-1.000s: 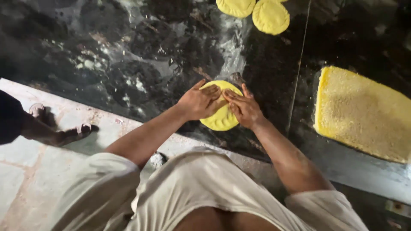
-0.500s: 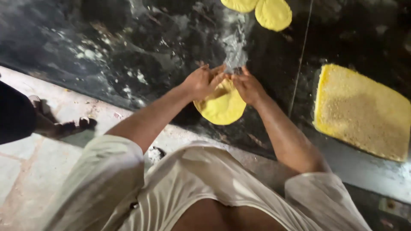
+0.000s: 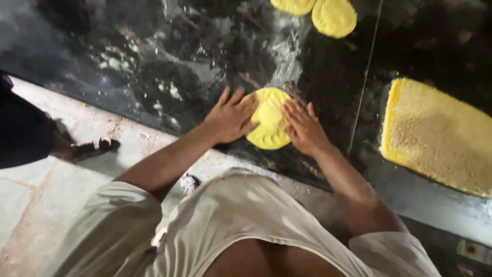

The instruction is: The person is hand-shaping and sealing small round portions of yellow dough on a dark countertop in a bakery environment.

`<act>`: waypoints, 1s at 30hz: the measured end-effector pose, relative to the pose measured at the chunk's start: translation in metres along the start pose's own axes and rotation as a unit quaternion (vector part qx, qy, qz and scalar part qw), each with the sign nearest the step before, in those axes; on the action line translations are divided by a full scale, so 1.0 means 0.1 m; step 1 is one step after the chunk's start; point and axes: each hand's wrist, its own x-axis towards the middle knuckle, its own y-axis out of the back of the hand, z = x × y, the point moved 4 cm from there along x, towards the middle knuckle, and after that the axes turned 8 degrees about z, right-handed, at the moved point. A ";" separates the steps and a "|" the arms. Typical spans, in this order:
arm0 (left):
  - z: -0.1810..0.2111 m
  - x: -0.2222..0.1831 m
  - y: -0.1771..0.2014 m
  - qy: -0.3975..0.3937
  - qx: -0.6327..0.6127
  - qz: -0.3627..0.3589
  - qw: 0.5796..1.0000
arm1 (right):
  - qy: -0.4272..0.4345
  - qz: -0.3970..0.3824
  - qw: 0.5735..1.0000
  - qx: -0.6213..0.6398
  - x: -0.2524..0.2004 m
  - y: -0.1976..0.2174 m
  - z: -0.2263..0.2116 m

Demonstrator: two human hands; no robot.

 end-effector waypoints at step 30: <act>0.56 -0.70 0.29 -0.018 -0.020 0.029 0.999 | -0.047 0.024 0.997 -0.058 -0.65 0.25 -0.83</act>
